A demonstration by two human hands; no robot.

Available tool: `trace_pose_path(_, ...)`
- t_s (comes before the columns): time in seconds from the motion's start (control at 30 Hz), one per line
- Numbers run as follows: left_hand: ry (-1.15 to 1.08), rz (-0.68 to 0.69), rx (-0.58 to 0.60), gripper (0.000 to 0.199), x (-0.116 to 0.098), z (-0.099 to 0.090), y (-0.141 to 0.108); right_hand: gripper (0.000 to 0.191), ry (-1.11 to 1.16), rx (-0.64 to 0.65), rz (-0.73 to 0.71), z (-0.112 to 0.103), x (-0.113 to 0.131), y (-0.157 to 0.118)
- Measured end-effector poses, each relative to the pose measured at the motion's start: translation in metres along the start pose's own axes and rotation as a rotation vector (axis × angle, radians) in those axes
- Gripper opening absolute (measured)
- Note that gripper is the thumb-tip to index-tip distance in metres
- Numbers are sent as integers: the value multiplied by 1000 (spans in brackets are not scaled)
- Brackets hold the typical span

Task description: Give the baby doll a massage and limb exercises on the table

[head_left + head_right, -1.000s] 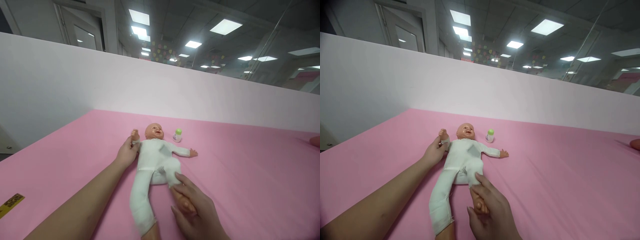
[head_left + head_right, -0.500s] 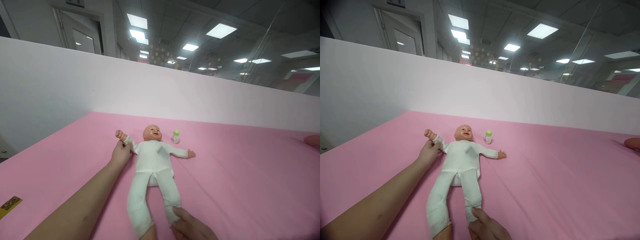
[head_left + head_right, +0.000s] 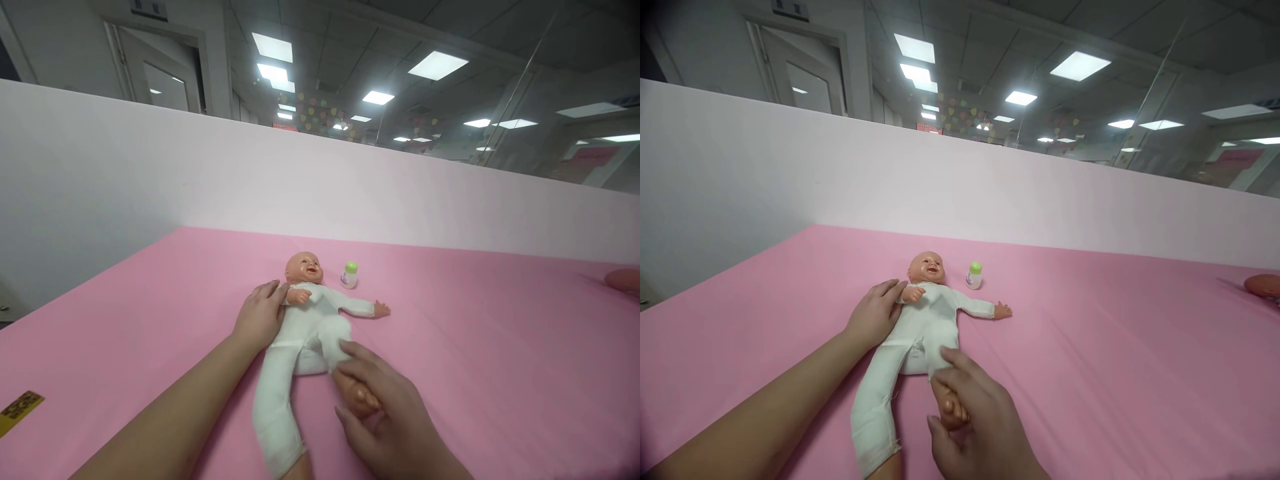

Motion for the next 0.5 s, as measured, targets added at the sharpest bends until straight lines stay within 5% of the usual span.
trace_pose_path(0.23, 115, 87, 52, 57, -10, 1, -2, 39, 88, 136, 124, 23, -11, 44)
trace_pose_path(0.5, -18, 2, 82, 58, -4, 4, -4, 41, 92, 164, 175, 38, -27, 43)
Point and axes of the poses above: each hand's wrist, its own y-axis towards the middle knuckle, its own z-axis out of the palm, x = y × z, the point moved 8 cm from there along y, towards the middle knuckle, and after that the axes turned 1 degree about -y, right-handed, at the moved point
